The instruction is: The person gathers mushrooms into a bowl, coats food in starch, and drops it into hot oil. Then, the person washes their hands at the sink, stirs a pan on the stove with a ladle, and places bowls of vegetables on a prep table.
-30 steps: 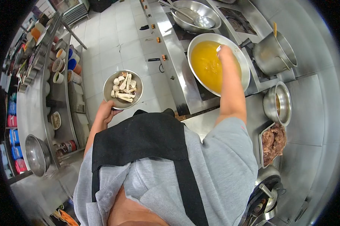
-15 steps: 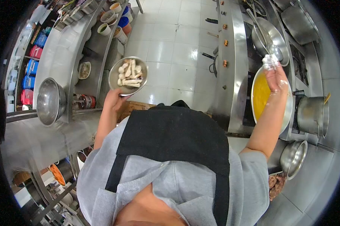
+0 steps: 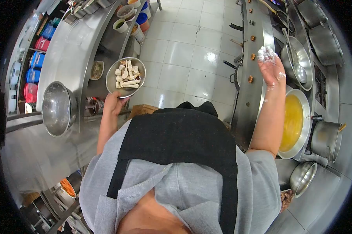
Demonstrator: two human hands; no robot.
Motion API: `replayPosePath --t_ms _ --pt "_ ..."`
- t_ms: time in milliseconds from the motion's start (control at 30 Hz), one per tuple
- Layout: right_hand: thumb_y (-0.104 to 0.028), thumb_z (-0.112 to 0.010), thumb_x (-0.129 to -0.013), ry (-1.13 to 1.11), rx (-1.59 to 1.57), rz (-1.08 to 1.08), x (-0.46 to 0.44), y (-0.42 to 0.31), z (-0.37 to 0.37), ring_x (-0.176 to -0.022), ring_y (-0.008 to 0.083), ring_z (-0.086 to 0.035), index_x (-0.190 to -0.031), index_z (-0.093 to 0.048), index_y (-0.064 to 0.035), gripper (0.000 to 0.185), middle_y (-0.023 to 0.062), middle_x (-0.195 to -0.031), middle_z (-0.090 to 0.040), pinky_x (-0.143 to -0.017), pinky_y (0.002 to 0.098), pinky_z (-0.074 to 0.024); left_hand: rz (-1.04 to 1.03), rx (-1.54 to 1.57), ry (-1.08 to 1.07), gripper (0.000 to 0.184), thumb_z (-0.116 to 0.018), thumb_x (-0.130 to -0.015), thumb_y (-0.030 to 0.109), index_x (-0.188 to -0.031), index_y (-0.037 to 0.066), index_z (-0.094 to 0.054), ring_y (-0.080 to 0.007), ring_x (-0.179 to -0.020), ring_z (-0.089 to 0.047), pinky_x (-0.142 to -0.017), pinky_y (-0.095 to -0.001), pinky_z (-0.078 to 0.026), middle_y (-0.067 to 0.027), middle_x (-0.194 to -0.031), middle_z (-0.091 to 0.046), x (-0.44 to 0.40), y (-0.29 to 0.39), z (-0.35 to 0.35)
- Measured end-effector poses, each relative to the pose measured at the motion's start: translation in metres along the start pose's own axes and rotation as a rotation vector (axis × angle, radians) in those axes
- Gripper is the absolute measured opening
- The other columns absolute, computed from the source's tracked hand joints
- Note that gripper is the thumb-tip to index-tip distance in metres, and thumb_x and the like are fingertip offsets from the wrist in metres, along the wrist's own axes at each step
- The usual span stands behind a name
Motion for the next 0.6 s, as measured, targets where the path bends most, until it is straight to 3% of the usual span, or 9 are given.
replayPosePath --t_ms 200,267,333,400,600 --pt "-0.013 -0.046 -0.091 0.035 -0.019 -0.028 -0.044 0.023 -0.013 -0.096 0.0292 -0.058 -0.106 -0.052 0.0051 0.024 0.0167 -0.106 -0.058 -0.085 0.0416 -0.0493 -0.011 0.004 -0.039 0.053 -0.038 -0.076 -0.005 -0.128 0.001 -0.035 -0.0295 -0.1 -0.059 -0.078 -0.04 -0.055 -0.0183 -0.118 -0.052 -0.032 0.02 -0.02" --pt "-0.012 -0.052 -0.086 0.031 -0.057 -0.054 -0.06 0.005 -0.01 -0.097 0.0309 -0.059 -0.105 -0.054 0.0046 0.025 0.0176 -0.104 -0.06 -0.085 0.0438 -0.0499 0.011 0.03 -0.037 0.052 -0.038 -0.076 -0.005 -0.128 -0.001 -0.036 -0.0297 -0.101 -0.058 -0.078 -0.041 -0.055 -0.0186 -0.119 -0.051 -0.031 0.021 -0.05" --pt "-0.014 -0.055 -0.084 -0.148 -0.147 -0.111 -0.098 0.003 -0.005 -0.096 0.0304 -0.059 -0.103 -0.055 0.0036 0.025 0.0175 -0.103 -0.06 -0.086 0.044 -0.0494 0.008 0.035 -0.022 0.053 -0.038 -0.075 -0.006 -0.128 -0.002 -0.035 -0.0304 -0.103 -0.057 -0.079 -0.042 -0.055 -0.02 -0.12 -0.05 -0.055 0.027 -0.072" --pt "-0.014 -0.058 -0.083 -0.158 -0.18 -0.079 -0.136 0.002 -0.011 -0.094 0.03 -0.06 -0.1 -0.056 0.003 0.024 0.0175 -0.102 -0.061 -0.083 0.0434 -0.0498 0.003 0.077 -0.022 0.053 -0.037 -0.075 -0.006 -0.128 -0.004 -0.034 -0.0325 -0.105 -0.055 -0.081 -0.0435 -0.054 -0.0212 -0.121 -0.048 -0.075 0.031 -0.095" --pt "-0.014 -0.051 -0.087 -0.131 -0.277 -0.222 -0.254 0.007 -0.044 -0.085 0.0274 -0.059 -0.095 -0.055 0.0011 0.017 0.0137 -0.091 -0.06 -0.078 0.041 -0.0498 0.129 0.149 -0.056 0.055 -0.036 -0.074 -0.007 -0.129 -0.006 -0.031 -0.0374 -0.106 -0.054 -0.081 -0.044 -0.055 -0.0235 -0.122 -0.046 -0.124 0.041 -0.155"
Point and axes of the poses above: each hand's wrist, its own x-axis away from the middle knuckle, its own z-axis out of the back of the hand, y = z × x, the point moved 2 cm from there along -x, towards the middle knuckle
